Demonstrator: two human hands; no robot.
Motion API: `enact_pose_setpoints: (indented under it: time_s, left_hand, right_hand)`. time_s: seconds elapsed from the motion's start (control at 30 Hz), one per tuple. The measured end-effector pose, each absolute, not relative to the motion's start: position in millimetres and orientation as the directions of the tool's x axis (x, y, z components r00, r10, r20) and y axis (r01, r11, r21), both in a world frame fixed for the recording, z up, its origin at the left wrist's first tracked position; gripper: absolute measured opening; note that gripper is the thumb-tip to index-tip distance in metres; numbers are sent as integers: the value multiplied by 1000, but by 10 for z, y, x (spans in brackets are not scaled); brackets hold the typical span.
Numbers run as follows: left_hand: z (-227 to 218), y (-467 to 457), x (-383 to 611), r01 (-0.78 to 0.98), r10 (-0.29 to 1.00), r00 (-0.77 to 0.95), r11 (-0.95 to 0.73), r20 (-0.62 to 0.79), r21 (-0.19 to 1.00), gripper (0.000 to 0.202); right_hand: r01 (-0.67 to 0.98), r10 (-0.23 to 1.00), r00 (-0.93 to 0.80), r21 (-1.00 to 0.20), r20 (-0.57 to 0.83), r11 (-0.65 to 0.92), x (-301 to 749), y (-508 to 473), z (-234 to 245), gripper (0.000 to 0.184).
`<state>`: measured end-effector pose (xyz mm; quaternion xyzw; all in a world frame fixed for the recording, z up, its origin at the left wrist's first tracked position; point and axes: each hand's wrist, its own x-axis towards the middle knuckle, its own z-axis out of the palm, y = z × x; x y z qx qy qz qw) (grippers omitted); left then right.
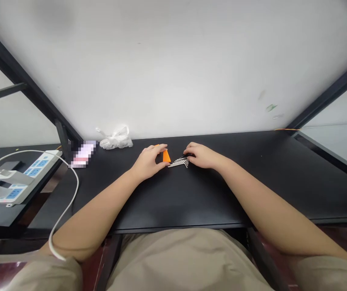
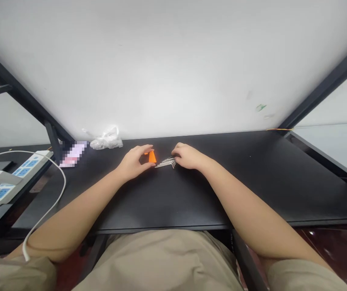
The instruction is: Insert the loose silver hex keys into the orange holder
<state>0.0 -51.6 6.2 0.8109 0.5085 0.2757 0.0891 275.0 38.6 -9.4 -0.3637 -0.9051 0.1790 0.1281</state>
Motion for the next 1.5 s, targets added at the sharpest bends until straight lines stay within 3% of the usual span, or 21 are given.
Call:
enact_pose_setpoints:
  time_s: [0.3, 0.5, 0.73, 0.83, 0.93, 1.07, 1.23, 1.5]
  left_hand:
    - [68, -517, 1, 773, 879, 333, -461, 341, 436, 69]
    - [47, -504, -25, 768, 875, 346, -472, 339, 432, 69]
    - [-33, -467, -70, 742, 860, 376, -503, 345, 444, 67]
    - [-37, -463, -75, 742, 862, 370, -499, 347, 447, 66]
    - [-29, -464, -78, 740, 866, 361, -492, 346, 458, 66]
    - [-22, -465, -82, 736, 876, 340, -474, 342, 483, 66]
    - [-27, -473, -67, 740, 879, 333, -467, 340, 483, 66]
    - [-17, -488, -55, 735, 876, 330, -472, 351, 486, 64]
  right_hand:
    - [569, 643, -761, -391, 83, 724, 2653, 232, -87, 24]
    - [529, 588, -786, -283, 192, 800, 2605, 123, -49, 18]
    - [577, 594, -798, -156, 101, 802, 2482, -21, 28, 7]
    - [604, 627, -777, -218, 56, 767, 2489, -38, 73, 4]
    - [589, 645, -764, -376, 30, 715, 2559, -10, 136, 8]
    - [503, 634, -763, -500, 127, 705, 2673, 24, 238, 18]
    - [422, 602, -764, -525, 232, 739, 2700, 3, 281, 22]
    - [405, 593, -767, -531, 245, 744, 2687, -7, 261, 24]
